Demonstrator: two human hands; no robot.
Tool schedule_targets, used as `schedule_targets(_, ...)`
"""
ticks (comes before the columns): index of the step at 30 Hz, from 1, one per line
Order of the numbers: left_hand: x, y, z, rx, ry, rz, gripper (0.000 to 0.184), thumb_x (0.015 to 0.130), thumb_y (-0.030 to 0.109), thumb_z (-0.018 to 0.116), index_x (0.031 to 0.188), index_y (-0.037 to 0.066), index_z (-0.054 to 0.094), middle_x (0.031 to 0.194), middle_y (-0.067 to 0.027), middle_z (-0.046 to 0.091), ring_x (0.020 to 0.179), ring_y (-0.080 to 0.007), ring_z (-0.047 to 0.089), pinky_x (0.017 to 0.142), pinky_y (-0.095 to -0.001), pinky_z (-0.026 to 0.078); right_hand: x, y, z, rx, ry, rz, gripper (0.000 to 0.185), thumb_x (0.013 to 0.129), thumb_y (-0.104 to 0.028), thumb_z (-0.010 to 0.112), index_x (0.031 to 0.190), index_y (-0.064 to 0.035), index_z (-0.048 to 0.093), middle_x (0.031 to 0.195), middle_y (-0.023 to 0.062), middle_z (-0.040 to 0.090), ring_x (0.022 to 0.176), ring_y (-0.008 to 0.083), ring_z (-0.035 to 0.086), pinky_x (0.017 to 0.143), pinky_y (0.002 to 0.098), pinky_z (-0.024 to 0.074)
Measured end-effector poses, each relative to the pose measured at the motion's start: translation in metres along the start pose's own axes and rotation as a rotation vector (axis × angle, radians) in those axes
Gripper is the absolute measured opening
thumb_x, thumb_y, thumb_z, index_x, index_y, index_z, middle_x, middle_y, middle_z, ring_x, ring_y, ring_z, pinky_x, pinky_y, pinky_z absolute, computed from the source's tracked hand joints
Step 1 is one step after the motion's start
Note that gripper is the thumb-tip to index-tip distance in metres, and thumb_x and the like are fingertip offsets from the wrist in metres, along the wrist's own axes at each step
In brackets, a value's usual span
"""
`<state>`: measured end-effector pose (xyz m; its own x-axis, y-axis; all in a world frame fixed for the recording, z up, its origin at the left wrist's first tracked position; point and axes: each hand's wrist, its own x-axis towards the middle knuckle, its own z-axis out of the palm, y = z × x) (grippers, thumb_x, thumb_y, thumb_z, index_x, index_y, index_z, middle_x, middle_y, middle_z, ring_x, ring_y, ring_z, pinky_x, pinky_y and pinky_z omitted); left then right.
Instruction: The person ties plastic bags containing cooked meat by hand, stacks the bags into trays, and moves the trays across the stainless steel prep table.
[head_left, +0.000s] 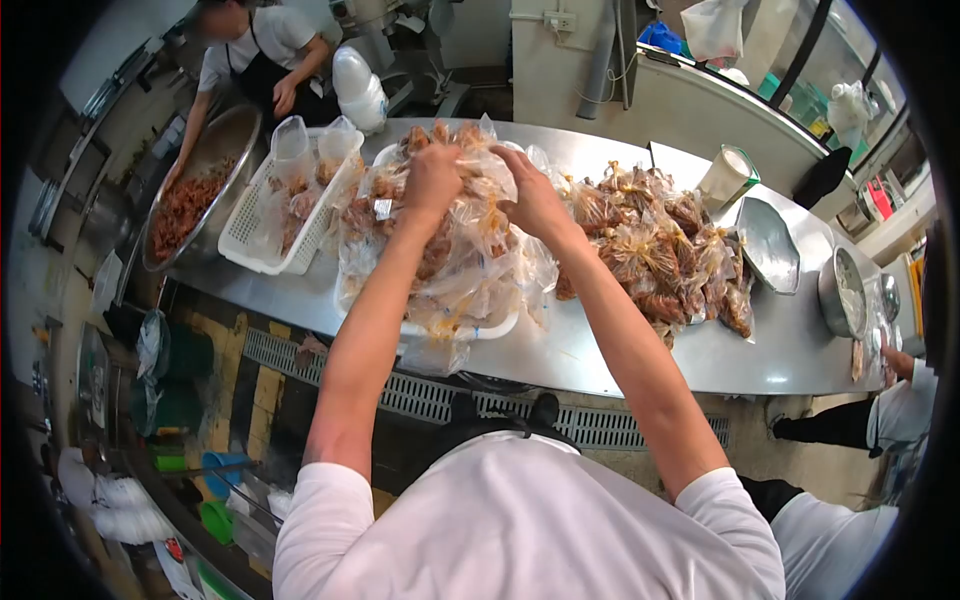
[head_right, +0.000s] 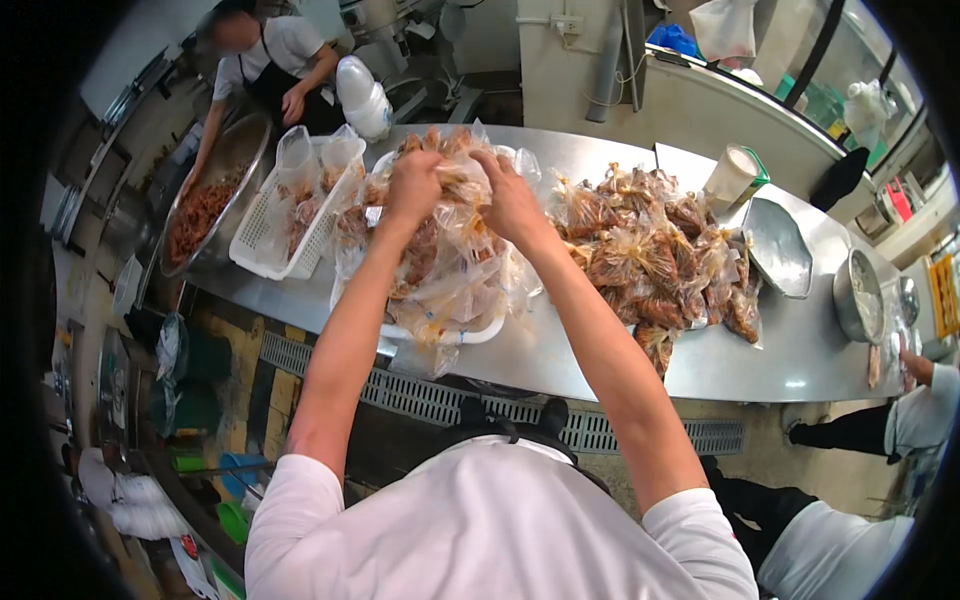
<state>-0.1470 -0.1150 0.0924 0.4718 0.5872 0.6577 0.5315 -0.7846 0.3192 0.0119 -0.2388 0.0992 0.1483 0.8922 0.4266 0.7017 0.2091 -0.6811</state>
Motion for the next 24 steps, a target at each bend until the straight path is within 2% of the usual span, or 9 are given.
schedule_targets(2,0.026,0.023,-0.044,-0.113,0.143,0.017,0.014,0.084,0.007,0.068,0.096,0.0,0.072,0.09,-0.02,0.071,0.084,-0.0333,0.07,0.076,-0.041,0.054,0.015,-0.002,0.007,-0.055,0.1,-0.109,0.081,0.076,-0.004,0.08,0.146,-0.0224,0.043,0.141,0.0224,0.053,0.124,0.0402,0.055,0.101,0.0492,0.0466)
schedule_targets(4,0.044,0.036,-0.077,-0.166,0.162,0.006,0.01,0.091,0.005,0.065,0.097,0.001,0.072,0.084,-0.0147,0.072,0.076,-0.0205,0.07,0.071,-0.0315,0.053,0.042,-0.023,-0.001,0.112,0.123,-0.158,0.055,0.077,-0.004,0.078,0.127,-0.015,0.058,0.109,0.021,0.068,0.099,0.0381,0.067,0.084,0.0443,0.0534)
schedule_targets(5,0.05,0.044,-0.092,-0.251,0.181,-0.031,0.009,0.091,0.008,0.067,0.094,0.002,0.072,0.082,-0.0161,0.07,0.073,-0.0277,0.069,0.068,-0.0375,0.053,0.057,-0.027,-0.005,0.175,0.101,-0.101,0.042,0.076,-0.005,0.077,0.116,-0.0095,0.065,0.095,0.0209,0.071,0.089,0.0386,0.069,0.076,0.0416,0.0552)
schedule_targets(8,0.052,0.04,-0.11,-0.293,0.341,-0.012,0.012,0.093,0.012,0.068,0.094,0.001,0.072,0.076,-0.0118,0.069,0.066,-0.0186,0.066,0.064,-0.0353,0.052,0.079,-0.057,-0.038,0.214,0.281,-0.245,0.02,0.077,-0.009,0.078,0.094,-0.0018,0.07,0.072,0.0164,0.07,0.072,0.034,0.07,0.069,0.0391,0.0541)
schedule_targets(11,0.037,0.029,-0.117,-0.391,0.291,-0.207,0.014,0.094,0.014,0.069,0.094,0.001,0.073,0.069,-0.0042,0.066,0.06,-0.0106,0.06,0.057,-0.0294,0.049,0.076,-0.08,-0.071,0.019,0.137,-0.257,0.016,0.08,-0.012,0.08,0.088,-0.0001,0.071,0.073,0.0097,0.069,0.065,0.0143,0.063,0.064,0.0315,0.0519)
schedule_targets(14,0.019,0.042,-0.133,-0.706,0.178,-0.413,0.016,0.094,0.017,0.07,0.095,0.001,0.073,0.07,0.0021,0.062,0.059,-0.0048,0.055,0.056,-0.0169,0.044,0.056,-0.099,-0.083,0.048,0.018,-0.169,0.017,0.081,-0.013,0.08,0.088,0.0,0.072,0.073,0.0073,0.07,0.066,0.0136,0.063,0.064,0.0311,0.0518)
schedule_targets(17,0.0,0.086,-0.131,-1.189,0.1,-0.422,0.016,0.093,0.015,0.072,0.095,0.0,0.072,0.07,0.0002,0.064,0.061,-0.008,0.059,0.059,-0.0211,0.049,0.038,-0.11,-0.09,0.142,-0.024,-0.083,0.016,0.081,-0.013,0.079,0.088,-0.0001,0.072,0.073,0.006,0.07,0.067,0.0129,0.064,0.065,0.0301,0.0519)
schedule_targets(23,-0.017,0.08,-0.088,-0.645,-0.263,-0.223,0.013,0.09,0.005,0.073,0.101,-0.001,0.072,0.083,0.0018,0.069,0.074,-0.0035,0.062,0.061,-0.0217,0.05,0.0,-0.092,-0.068,0.373,0.001,-0.195,0.039,0.078,-0.022,0.084,0.11,-0.0037,0.07,0.105,0.0084,0.073,0.094,0.0171,0.069,0.083,0.0327,0.0554)
schedule_targets(24,-0.011,0.092,-0.094,-0.745,-0.177,-0.174,0.015,0.088,0.003,0.074,0.102,-0.001,0.072,0.083,0.0026,0.07,0.072,-0.0029,0.06,0.061,-0.0214,0.049,-0.013,-0.089,-0.066,0.346,0.259,-0.252,0.05,0.075,-0.021,0.086,0.118,-0.0038,0.066,0.108,0.0119,0.071,0.098,0.0223,0.069,0.085,0.0368,0.0548)
